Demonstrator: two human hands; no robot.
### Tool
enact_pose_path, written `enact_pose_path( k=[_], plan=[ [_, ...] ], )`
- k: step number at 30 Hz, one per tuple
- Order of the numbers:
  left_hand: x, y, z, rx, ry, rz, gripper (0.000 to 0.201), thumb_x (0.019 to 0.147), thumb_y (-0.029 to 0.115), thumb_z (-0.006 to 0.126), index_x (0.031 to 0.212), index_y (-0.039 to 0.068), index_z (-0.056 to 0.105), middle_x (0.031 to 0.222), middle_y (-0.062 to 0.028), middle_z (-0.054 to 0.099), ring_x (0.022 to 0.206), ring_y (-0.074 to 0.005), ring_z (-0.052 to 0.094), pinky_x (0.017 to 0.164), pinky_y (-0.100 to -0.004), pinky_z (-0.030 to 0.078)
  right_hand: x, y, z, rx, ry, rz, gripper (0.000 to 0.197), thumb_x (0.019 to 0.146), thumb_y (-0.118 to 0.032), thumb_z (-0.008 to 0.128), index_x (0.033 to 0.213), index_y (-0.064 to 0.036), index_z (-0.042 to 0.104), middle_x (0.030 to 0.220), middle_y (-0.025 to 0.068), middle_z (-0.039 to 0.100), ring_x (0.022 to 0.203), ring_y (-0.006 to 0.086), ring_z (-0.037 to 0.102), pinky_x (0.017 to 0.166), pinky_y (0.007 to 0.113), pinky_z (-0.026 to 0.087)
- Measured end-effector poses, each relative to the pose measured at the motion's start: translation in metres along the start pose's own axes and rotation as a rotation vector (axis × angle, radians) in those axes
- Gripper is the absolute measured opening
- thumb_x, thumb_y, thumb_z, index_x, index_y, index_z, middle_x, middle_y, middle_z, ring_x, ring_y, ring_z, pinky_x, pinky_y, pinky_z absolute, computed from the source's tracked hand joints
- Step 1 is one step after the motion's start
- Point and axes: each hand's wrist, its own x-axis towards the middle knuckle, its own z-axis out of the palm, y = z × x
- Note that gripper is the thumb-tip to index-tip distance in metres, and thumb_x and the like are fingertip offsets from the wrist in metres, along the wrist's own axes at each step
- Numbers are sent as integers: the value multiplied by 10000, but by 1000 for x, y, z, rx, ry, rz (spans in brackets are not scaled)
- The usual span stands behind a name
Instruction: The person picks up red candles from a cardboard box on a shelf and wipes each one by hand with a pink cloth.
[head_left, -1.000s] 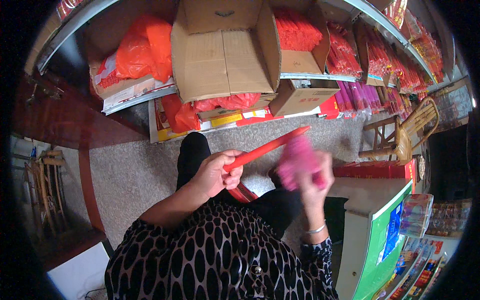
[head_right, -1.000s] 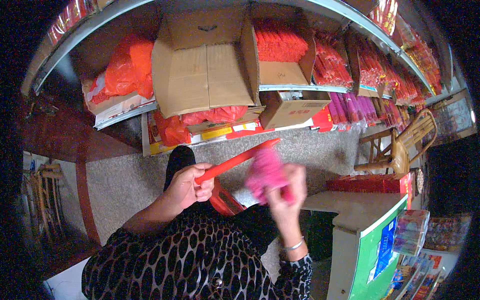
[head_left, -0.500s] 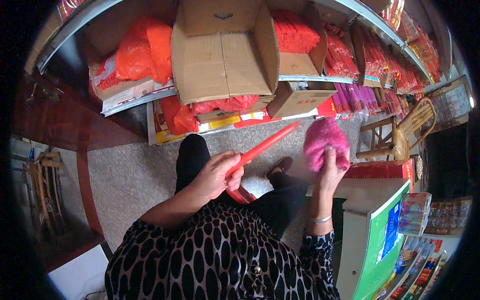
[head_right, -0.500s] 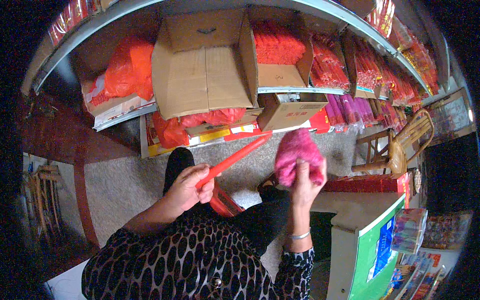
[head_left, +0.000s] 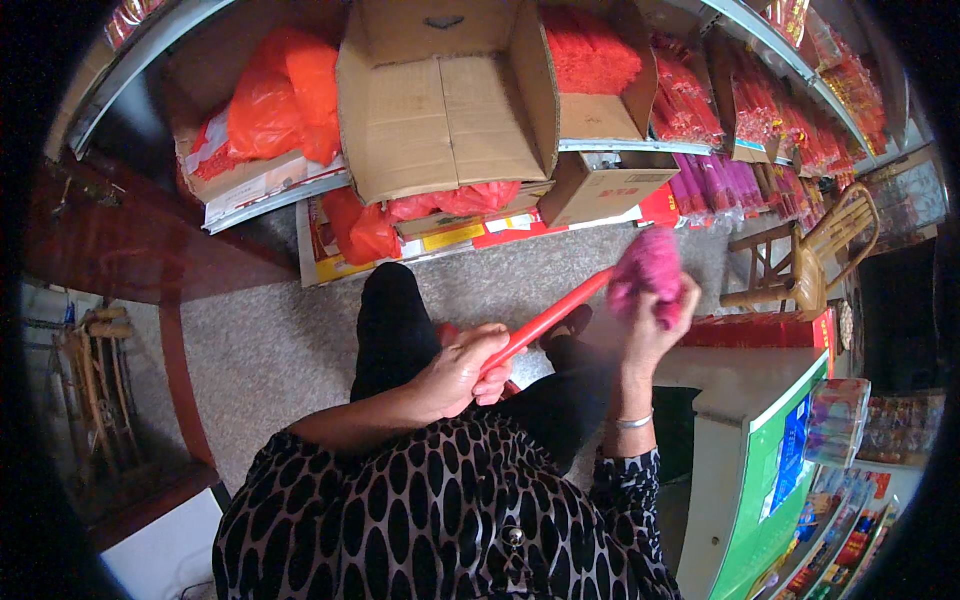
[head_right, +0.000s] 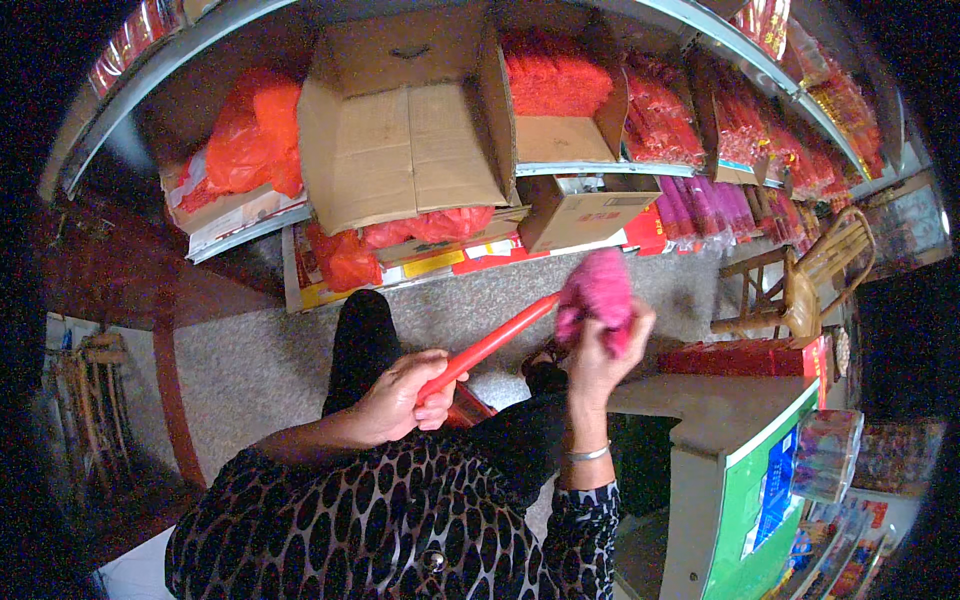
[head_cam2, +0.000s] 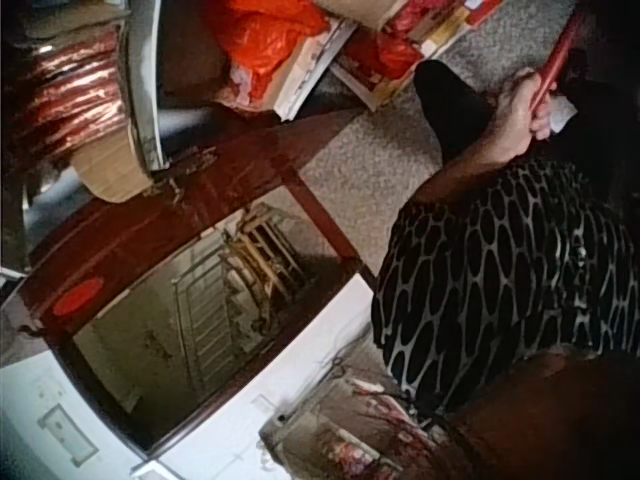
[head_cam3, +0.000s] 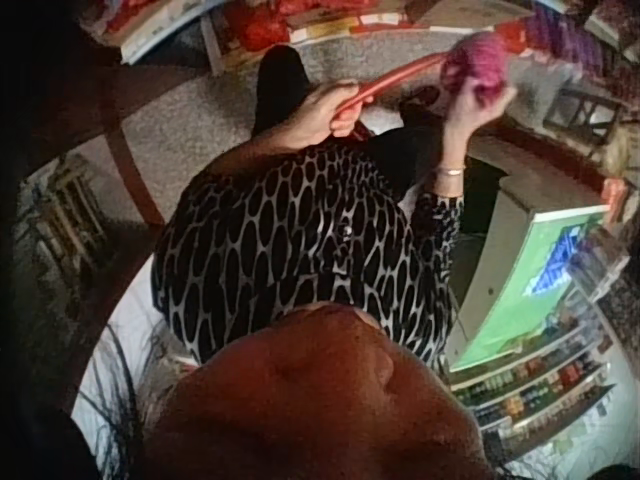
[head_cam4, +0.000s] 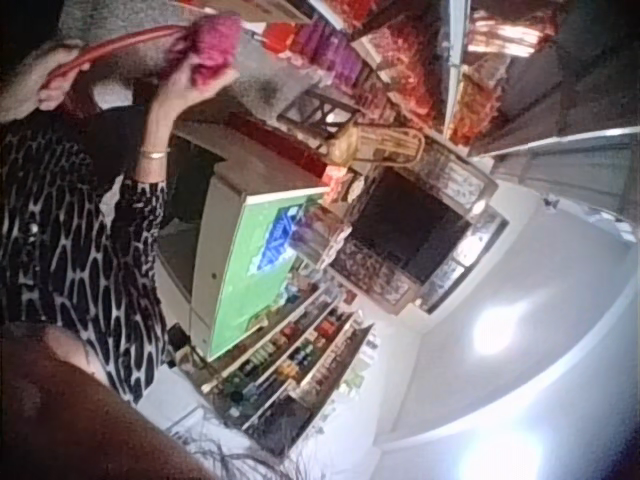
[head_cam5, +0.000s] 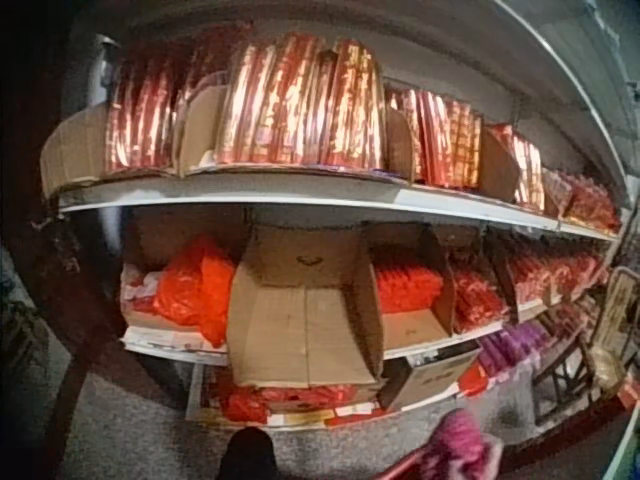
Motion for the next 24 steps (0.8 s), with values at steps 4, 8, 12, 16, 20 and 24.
enact_pose_path(
  k=[4, 8, 12, 16, 20, 24],
  plan=[
    [9, -1, -4, -71, 28, 45, 272, 950, 316, 369, 992, 89, 511, 537, 26, 340, 393, -78, 286, 377, -245, 270, -11, -9, -13, 0, -20, -137, 214, 757, -59, 556, 949, 11, 491, 928, 88, 487, 881, 193, 483, 805, 329, 403],
    [15, -6, -8, -67, 1, 103, 241, 951, 351, 370, 959, 123, 448, 544, 1, 382, 382, -80, 321, 368, -236, 294, -69, -31, 1, -96, -428, -491, 352, 583, -27, 701, 882, -49, 517, 910, 139, 490, 842, 298, 507, 719, 370, 443],
    [9, -1, -3, 56, -16, 10, 241, 962, 297, 345, 1024, 91, 454, 551, -8, 395, 386, -85, 345, 379, -238, 312, -55, -14, 5, -106, -348, -438, 330, 597, 5, 663, 885, -44, 510, 890, 128, 479, 818, 288, 486, 714, 359, 427],
    [-1, -1, -7, -6, -133, -50, 272, 950, 245, 335, 1061, 38, 473, 585, -43, 427, 422, -111, 375, 426, -260, 346, 9, 19, -7, -65, -46, -78, 203, 723, -12, 578, 905, 11, 490, 842, 80, 494, 809, 179, 480, 750, 292, 408],
    [7, 1, -8, 44, -7, 94, 292, 933, 221, 341, 998, -9, 509, 646, -59, 473, 464, -126, 412, 449, -266, 360, 0, -1, -17, 115, -4, 44, 173, 774, -43, 554, 930, -1, 493, 878, 46, 507, 816, 129, 475, 763, 270, 408],
    [23, -3, -22, -104, 79, 90, 287, 943, 234, 349, 993, 6, 515, 669, -34, 476, 463, -99, 396, 425, -249, 342, -51, -32, -9, -32, -390, -336, 274, 657, -53, 649, 890, -26, 508, 908, 124, 499, 813, 286, 514, 727, 360, 442]
  ],
)
